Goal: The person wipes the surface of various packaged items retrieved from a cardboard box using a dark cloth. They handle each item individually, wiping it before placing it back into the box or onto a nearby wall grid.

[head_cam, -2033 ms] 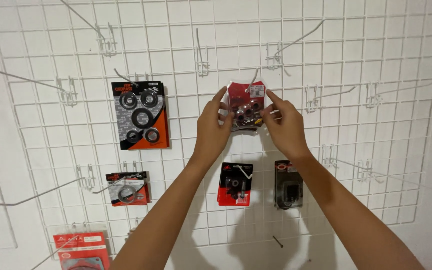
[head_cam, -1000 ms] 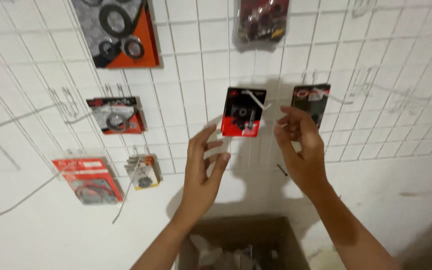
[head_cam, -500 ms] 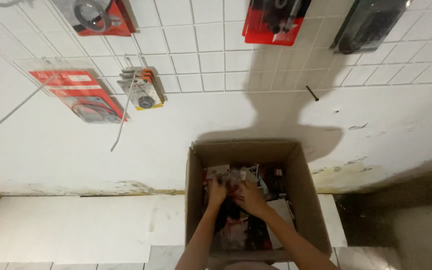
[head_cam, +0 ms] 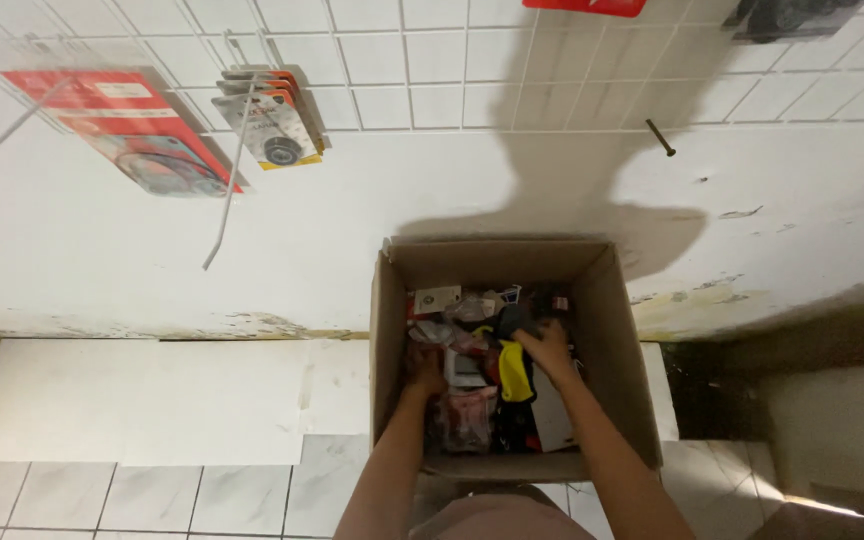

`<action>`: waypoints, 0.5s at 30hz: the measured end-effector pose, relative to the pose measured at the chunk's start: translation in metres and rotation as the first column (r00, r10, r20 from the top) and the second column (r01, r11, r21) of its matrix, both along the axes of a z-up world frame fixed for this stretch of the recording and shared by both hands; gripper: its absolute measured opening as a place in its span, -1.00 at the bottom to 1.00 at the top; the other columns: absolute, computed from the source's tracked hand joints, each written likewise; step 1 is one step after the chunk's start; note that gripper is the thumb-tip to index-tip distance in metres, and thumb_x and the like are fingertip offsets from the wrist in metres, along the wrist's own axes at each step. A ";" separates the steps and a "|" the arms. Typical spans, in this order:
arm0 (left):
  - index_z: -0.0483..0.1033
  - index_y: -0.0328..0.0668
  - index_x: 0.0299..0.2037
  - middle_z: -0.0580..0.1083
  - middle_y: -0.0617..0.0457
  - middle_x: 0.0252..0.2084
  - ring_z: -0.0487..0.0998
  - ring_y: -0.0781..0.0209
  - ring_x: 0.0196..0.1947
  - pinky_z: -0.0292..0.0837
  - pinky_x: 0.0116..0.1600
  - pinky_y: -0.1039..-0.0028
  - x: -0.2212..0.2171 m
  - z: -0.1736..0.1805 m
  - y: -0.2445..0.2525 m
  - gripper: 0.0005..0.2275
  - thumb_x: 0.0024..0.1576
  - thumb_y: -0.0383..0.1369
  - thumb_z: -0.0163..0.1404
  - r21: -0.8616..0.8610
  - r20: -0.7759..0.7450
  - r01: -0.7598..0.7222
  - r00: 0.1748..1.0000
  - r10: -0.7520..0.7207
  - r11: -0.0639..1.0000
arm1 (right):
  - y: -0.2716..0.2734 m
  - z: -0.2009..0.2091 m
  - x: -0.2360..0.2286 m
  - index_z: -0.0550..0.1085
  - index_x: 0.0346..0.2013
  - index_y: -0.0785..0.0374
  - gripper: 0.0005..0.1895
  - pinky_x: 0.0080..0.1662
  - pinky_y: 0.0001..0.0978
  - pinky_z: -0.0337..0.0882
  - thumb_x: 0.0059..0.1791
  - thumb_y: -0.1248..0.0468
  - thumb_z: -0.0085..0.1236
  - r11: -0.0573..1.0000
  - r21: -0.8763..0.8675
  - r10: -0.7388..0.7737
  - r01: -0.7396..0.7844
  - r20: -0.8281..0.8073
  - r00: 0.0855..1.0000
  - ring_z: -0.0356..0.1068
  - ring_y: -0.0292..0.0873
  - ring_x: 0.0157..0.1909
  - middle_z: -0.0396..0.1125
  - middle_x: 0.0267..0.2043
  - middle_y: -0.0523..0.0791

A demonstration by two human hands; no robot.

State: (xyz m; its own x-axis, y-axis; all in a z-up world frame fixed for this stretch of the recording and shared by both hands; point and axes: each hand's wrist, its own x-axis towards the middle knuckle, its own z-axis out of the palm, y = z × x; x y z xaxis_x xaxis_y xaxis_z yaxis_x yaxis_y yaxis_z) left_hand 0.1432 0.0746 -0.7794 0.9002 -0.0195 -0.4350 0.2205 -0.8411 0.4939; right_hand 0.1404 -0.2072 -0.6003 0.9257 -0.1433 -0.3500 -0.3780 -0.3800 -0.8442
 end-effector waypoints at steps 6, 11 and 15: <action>0.12 -0.18 0.44 -0.07 -0.32 0.56 -0.07 -0.48 0.50 -0.27 0.51 -0.26 -0.031 0.126 -0.047 -0.21 -0.05 -0.27 0.17 0.227 0.223 0.295 0.912 -0.345 0.928 | -0.013 0.040 -0.003 -0.04 0.51 0.49 0.18 0.38 0.23 0.15 -0.06 -0.23 0.28 0.900 0.364 -0.254 0.240 -0.009 0.967 0.03 0.29 0.48 0.01 0.46 0.30; -0.01 -0.01 0.49 -0.07 -0.09 0.56 -0.05 -0.13 0.52 -0.31 0.51 -0.19 -0.009 0.027 -0.067 -0.35 0.20 -0.04 -0.12 0.538 0.004 0.384 0.889 -0.458 0.750 | -0.008 0.047 -0.022 0.17 0.40 0.39 0.01 0.32 0.11 0.23 -0.06 -0.24 0.28 0.648 0.651 -0.365 0.396 -0.191 0.911 0.16 0.21 0.39 0.16 0.36 0.24; 0.30 0.05 0.37 0.15 -0.08 0.49 0.28 -0.38 0.35 0.17 0.25 -0.44 0.005 -0.033 -0.053 -0.55 0.23 -0.29 -0.09 0.589 0.568 0.104 0.653 -0.502 0.802 | -0.031 0.039 -0.022 0.53 -0.14 0.20 -0.56 -0.16 -0.21 0.42 -0.13 -0.02 0.38 0.243 0.817 -0.282 0.523 -0.456 0.844 0.41 -0.05 -0.16 0.45 -0.18 0.00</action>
State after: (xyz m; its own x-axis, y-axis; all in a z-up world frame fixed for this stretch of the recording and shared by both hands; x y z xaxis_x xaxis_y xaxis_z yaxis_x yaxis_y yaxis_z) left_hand 0.1481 0.0219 -0.8127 0.9119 -0.3257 0.2496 -0.3142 -0.9455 -0.0858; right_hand 0.1188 -0.2380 -0.5617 0.7482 0.0287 -0.6628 -0.4166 0.7979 -0.4358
